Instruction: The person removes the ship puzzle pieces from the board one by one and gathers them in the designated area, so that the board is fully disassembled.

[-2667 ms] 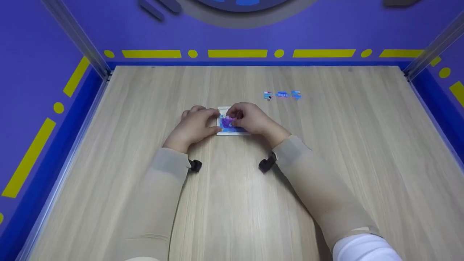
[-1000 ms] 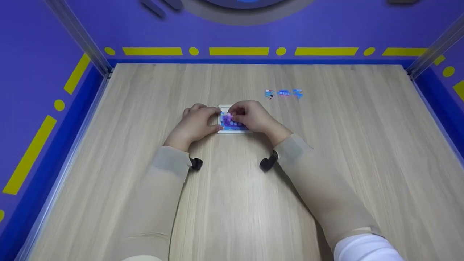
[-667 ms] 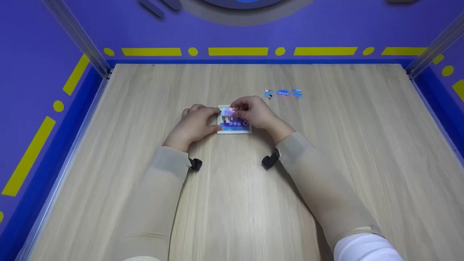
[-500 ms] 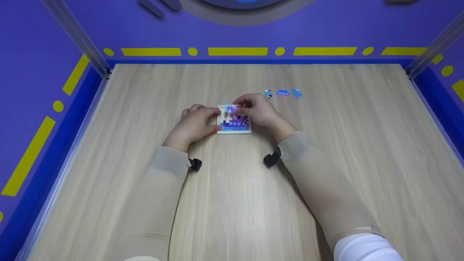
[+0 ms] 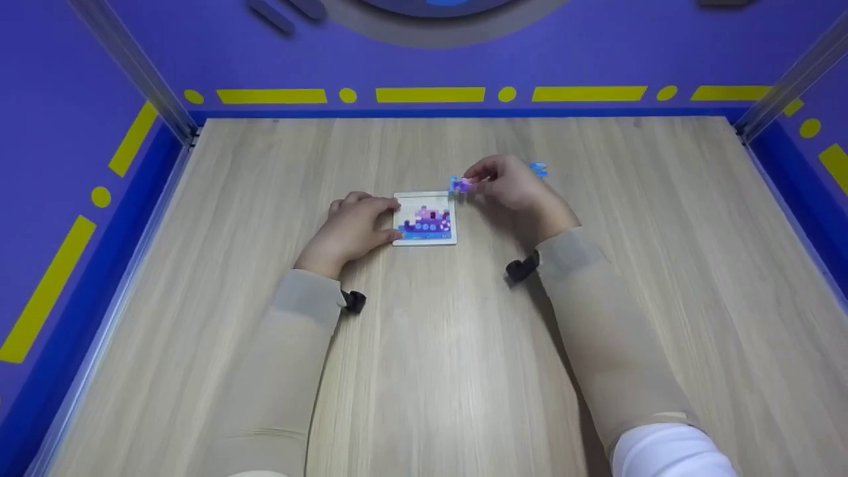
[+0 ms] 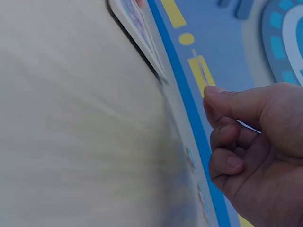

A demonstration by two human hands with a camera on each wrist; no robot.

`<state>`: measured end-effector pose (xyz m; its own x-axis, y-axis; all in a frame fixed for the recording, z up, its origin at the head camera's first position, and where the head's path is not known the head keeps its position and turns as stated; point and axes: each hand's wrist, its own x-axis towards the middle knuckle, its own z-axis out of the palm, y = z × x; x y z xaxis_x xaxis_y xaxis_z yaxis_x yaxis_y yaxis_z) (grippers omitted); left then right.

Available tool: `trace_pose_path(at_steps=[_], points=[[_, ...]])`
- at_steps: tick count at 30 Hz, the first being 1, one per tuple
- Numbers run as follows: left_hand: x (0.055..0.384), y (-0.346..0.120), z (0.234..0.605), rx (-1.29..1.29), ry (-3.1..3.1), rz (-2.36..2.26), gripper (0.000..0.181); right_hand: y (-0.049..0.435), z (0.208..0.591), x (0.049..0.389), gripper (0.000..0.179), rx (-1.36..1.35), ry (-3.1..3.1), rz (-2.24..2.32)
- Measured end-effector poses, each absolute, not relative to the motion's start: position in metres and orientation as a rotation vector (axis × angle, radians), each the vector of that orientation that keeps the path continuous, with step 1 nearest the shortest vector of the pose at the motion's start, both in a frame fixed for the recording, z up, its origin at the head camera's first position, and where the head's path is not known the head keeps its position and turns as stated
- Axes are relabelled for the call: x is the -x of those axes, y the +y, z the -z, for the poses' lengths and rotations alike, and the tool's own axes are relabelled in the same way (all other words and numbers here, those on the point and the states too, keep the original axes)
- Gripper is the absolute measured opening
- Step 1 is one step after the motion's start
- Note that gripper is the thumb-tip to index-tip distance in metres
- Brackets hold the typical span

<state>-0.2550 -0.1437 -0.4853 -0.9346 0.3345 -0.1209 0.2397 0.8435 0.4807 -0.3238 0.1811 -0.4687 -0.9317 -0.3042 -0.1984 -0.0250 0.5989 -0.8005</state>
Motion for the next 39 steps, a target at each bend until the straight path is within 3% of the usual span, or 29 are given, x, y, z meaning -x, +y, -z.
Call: trace_pose_path(at_steps=[13,39], points=[[0.253,-0.146,0.484,-0.432,2.811,-0.713,0.061,0.227,0.465,0.335,0.023,0.308,2.607,1.003],[0.255,-0.144,0.485,-0.437,2.815,-0.700,0.059,0.218,0.465,0.332,0.024,0.195,2.659,0.931]])
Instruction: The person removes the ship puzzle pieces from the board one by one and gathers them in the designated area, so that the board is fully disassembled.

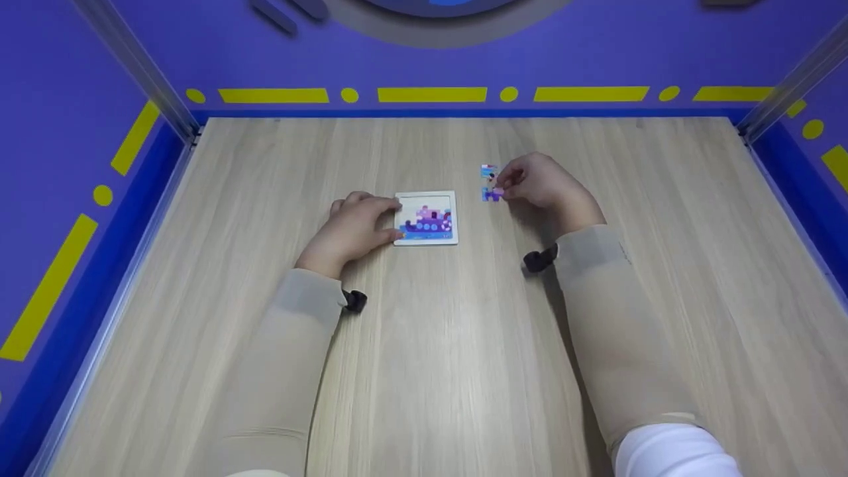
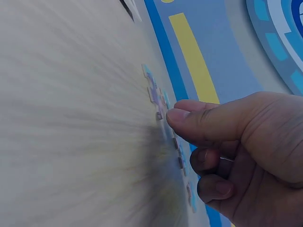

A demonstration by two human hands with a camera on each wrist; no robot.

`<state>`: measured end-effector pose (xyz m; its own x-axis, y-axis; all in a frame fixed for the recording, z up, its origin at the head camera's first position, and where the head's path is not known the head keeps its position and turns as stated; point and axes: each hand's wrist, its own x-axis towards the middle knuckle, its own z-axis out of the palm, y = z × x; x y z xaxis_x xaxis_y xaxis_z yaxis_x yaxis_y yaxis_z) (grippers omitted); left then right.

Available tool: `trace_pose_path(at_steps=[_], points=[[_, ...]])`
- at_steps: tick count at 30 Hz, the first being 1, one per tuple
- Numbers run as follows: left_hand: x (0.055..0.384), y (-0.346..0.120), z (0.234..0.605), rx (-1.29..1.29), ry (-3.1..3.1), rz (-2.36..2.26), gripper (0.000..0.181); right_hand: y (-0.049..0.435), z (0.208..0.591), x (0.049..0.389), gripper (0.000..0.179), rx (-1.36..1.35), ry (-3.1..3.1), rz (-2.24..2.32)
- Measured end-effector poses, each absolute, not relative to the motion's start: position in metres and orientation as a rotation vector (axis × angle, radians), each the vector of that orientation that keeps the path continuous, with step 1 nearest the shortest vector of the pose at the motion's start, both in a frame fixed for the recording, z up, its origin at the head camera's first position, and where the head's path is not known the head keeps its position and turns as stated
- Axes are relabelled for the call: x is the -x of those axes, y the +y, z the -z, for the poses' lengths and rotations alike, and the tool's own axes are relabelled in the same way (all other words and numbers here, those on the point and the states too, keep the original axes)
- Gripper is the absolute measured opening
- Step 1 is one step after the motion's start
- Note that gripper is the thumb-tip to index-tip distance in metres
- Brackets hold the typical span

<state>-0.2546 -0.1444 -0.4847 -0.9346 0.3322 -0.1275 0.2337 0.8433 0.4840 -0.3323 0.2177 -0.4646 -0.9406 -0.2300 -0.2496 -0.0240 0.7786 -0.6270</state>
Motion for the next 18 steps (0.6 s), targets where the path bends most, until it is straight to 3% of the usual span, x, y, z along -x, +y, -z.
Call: trace_pose_path(at_steps=[18], points=[[0.255,-0.143,0.485,-0.440,2.811,-0.699,0.059,0.168,0.446,0.316,0.031,0.452,2.630,1.096]])
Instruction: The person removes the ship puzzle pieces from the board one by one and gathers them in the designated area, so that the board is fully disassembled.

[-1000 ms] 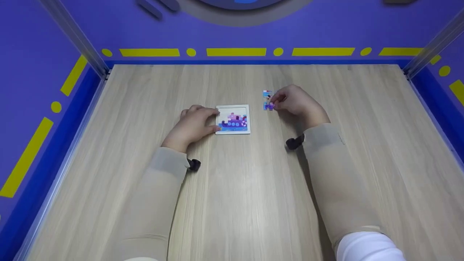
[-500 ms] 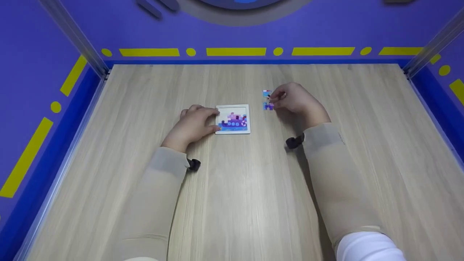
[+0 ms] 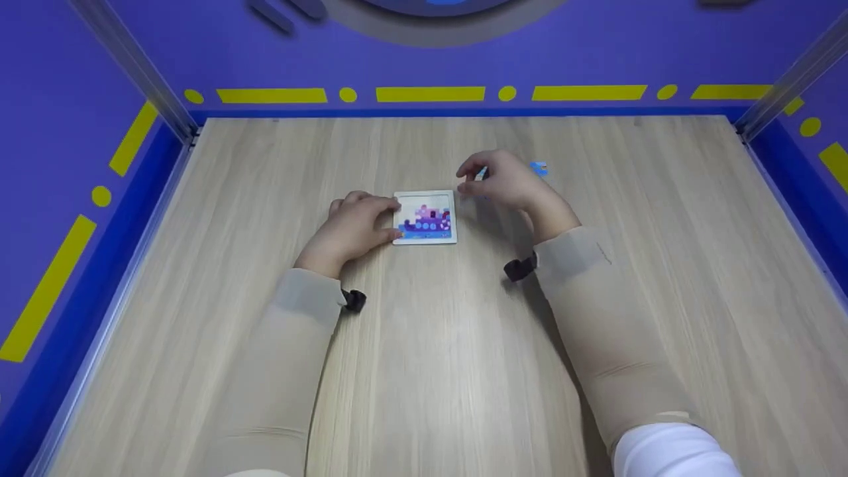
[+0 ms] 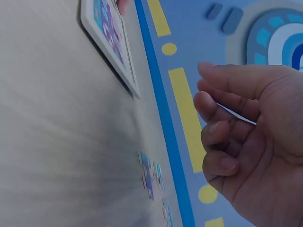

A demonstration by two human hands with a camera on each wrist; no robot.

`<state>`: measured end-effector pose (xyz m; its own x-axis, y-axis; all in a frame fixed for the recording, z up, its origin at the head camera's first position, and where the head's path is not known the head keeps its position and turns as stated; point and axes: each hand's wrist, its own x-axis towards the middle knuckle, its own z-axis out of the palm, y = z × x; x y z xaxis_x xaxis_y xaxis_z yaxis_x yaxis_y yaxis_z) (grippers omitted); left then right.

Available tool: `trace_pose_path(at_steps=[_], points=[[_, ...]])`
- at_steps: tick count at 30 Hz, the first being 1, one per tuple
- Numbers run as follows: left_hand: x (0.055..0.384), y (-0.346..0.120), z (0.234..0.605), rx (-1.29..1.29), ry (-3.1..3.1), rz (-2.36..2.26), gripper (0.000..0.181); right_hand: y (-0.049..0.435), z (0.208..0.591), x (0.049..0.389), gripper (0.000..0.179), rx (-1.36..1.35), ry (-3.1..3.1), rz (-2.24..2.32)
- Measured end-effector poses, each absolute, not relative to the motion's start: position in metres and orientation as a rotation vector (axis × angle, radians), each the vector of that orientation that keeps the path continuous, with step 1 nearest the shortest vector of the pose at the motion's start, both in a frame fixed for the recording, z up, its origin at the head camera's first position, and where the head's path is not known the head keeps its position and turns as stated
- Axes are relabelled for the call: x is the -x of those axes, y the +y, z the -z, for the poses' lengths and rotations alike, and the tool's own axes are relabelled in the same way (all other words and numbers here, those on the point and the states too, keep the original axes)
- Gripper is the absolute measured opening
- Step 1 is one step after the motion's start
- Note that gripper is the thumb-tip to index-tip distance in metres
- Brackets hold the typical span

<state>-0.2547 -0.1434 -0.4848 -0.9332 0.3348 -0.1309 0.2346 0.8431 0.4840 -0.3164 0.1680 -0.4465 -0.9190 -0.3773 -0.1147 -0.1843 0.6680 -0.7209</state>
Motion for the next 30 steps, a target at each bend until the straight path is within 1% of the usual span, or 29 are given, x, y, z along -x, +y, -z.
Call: trace_pose_path(at_steps=[9,17,30], points=[[0.255,-0.144,0.486,-0.438,2.812,-0.703,0.059,0.144,0.449,0.305,0.039,0.436,2.593,1.207],[0.254,-0.145,0.485,-0.439,2.805,-0.714,0.060,0.127,0.456,0.299,0.047,0.466,2.530,1.207],[0.256,-0.146,0.486,-0.447,2.813,-0.718,0.059,0.113,0.469,0.296,0.048,0.486,2.487,1.183]])
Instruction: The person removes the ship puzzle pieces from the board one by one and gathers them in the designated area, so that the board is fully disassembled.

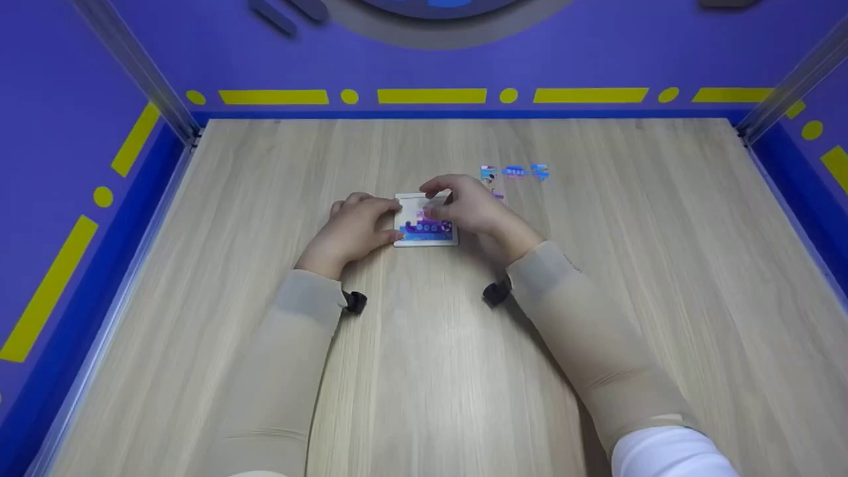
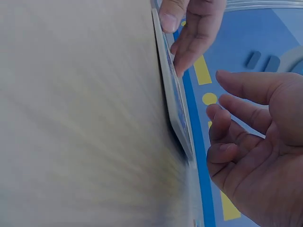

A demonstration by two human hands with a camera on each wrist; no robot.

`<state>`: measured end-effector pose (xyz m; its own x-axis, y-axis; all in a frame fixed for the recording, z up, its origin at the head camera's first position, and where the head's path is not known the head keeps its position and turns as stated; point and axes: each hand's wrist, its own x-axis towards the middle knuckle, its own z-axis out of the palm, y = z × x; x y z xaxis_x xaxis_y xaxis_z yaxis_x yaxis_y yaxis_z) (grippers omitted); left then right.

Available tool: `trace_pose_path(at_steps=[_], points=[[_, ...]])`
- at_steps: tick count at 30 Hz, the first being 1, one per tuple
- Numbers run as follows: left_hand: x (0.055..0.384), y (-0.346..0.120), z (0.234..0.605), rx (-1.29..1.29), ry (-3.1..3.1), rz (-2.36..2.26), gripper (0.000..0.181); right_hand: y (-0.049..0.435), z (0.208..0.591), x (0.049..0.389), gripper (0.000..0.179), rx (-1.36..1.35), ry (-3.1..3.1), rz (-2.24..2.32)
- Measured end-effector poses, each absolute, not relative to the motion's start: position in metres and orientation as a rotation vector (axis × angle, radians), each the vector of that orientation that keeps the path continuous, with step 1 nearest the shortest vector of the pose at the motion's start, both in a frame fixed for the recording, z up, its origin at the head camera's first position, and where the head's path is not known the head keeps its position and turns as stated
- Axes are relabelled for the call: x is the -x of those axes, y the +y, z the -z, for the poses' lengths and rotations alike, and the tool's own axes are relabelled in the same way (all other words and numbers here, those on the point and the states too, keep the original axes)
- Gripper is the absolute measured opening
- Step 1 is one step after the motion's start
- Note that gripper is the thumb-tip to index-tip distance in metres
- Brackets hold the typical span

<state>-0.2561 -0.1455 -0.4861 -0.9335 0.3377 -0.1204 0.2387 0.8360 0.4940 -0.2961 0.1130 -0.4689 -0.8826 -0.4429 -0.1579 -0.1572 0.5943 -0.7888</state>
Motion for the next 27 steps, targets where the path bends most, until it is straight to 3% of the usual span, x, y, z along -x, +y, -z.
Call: trace_pose_path(at_steps=[27], points=[[0.256,-0.145,0.485,-0.460,2.816,-0.685,0.061,0.111,0.481,0.295,0.050,0.534,2.555,0.917]])
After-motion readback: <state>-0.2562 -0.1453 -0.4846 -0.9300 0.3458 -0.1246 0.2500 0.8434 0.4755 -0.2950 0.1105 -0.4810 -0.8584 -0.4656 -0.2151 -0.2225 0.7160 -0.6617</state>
